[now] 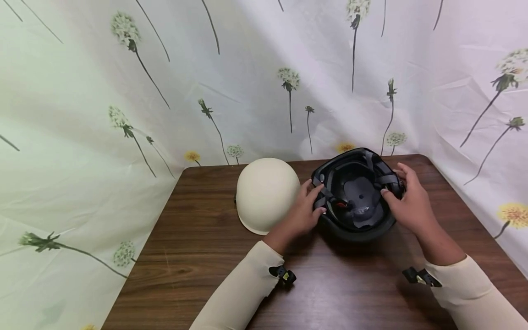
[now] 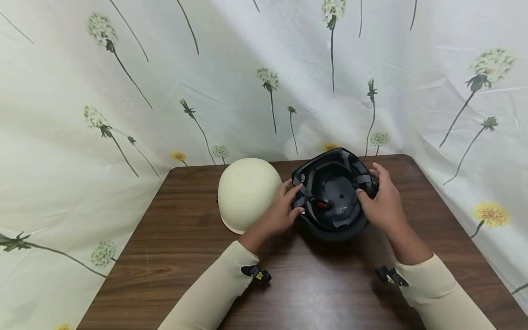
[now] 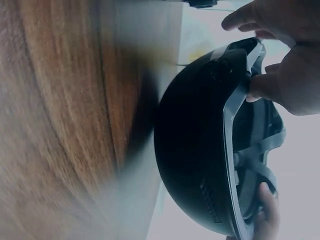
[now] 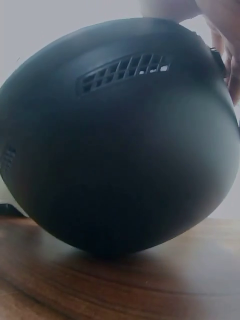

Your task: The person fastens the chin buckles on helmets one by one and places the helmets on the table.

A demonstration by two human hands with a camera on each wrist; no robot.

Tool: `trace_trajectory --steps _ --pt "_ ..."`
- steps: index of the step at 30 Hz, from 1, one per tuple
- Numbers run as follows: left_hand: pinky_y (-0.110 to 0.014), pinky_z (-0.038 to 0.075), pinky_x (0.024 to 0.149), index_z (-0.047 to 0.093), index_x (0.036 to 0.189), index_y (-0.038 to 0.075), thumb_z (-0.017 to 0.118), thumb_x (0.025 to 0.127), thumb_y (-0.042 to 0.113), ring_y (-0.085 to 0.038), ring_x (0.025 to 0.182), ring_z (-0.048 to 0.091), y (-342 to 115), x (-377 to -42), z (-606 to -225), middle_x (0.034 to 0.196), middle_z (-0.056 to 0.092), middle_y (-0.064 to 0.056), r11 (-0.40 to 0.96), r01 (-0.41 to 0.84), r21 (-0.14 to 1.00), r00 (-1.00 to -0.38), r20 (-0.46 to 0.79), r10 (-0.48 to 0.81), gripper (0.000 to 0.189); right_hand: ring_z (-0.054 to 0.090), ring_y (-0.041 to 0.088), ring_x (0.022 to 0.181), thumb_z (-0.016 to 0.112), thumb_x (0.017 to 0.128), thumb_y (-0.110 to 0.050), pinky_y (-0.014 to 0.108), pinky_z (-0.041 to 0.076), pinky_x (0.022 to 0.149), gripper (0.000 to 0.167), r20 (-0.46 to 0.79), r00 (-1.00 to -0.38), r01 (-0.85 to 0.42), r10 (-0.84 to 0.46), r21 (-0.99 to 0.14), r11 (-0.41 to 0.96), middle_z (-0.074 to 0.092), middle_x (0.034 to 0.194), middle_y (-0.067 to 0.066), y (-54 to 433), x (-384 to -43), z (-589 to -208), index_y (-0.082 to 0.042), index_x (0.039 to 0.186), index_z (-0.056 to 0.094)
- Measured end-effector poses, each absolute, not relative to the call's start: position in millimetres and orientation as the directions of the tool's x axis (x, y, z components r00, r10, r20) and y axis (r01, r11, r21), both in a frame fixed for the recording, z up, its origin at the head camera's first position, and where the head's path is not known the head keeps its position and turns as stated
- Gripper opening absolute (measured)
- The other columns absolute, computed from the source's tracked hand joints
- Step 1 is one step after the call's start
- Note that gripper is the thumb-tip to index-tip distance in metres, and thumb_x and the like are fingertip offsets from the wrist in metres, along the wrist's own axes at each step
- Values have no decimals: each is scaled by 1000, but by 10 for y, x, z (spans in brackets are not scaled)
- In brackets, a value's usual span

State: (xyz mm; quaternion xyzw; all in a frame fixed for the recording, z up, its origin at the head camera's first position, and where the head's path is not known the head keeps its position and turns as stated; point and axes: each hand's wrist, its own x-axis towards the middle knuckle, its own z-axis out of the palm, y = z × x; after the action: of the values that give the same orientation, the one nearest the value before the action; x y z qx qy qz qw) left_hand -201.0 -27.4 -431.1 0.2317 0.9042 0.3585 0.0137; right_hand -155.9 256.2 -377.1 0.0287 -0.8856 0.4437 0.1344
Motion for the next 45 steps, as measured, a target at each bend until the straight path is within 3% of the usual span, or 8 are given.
trace_trajectory --steps 10,12,17,20,23,31,38,45 --pt "-50 36 121 35 166 16 76 99 22 -36 158 24 -259 -2068 -4374 175 9 -15 647 407 644 -893 132 430 79 27 51 153 68 103 -34 72 31 113 87 154 -987 -110 41 -845 523 28 166 29 2645 -1555 -3824 -5 168 18" --pt "-51 35 122 35 165 16 76 99 22 -37 159 23 -263 -2081 -4392 175 10 -15 644 408 647 -893 135 430 78 28 45 153 67 104 -36 56 39 115 88 111 -994 -92 14 -881 464 25 168 27 2691 -1560 -3899 -9 169 14" --pt "-54 32 123 37 165 15 75 99 21 -37 159 21 -267 -2096 -4399 176 9 -15 625 405 668 -891 134 434 76 60 16 122 54 110 -23 23 57 81 71 57 -993 -66 -105 -994 90 34 155 17 2780 -1564 -4109 -20 167 12" --pt "-54 31 123 38 165 17 75 100 22 -36 160 21 -261 -2111 -4405 176 8 -14 621 407 670 -889 133 439 75 72 11 97 47 112 -15 28 61 69 55 76 -982 -46 -171 -984 -173 50 138 8 2801 -1569 -4188 -25 160 21" --pt "-54 32 123 38 165 19 76 99 22 -36 160 21 -254 -2124 -4404 176 7 -13 616 401 679 -890 128 438 76 75 14 88 45 112 -14 29 61 63 49 93 -976 -35 -199 -960 -276 61 125 4 2796 -1581 -4213 -28 154 25" --pt "-53 37 120 34 166 20 77 98 28 -39 158 25 -275 -2153 -4445 175 12 -18 609 464 643 -867 188 461 80 76 13 85 51 110 -12 29 61 62 47 34 -993 3 -117 -951 -308 66 121 1 2709 -1560 -4175 -26 147 27" --pt "-57 36 119 26 168 25 72 100 39 -37 159 22 -267 -2058 -4306 175 12 -11 595 531 603 -825 208 525 83 74 10 97 58 108 -19 29 62 68 66 -32 -999 40 -35 -970 -240 40 137 0 2649 -1529 -4083 -18 157 12" --pt "-55 40 118 30 167 26 72 99 49 -33 160 22 -209 -1772 -4080 175 13 -10 644 555 526 -809 162 564 83 68 6 104 58 108 -25 30 62 71 68 -55 -998 49 23 -981 -188 35 138 -3 2582 -1494 -4044 -18 158 13"
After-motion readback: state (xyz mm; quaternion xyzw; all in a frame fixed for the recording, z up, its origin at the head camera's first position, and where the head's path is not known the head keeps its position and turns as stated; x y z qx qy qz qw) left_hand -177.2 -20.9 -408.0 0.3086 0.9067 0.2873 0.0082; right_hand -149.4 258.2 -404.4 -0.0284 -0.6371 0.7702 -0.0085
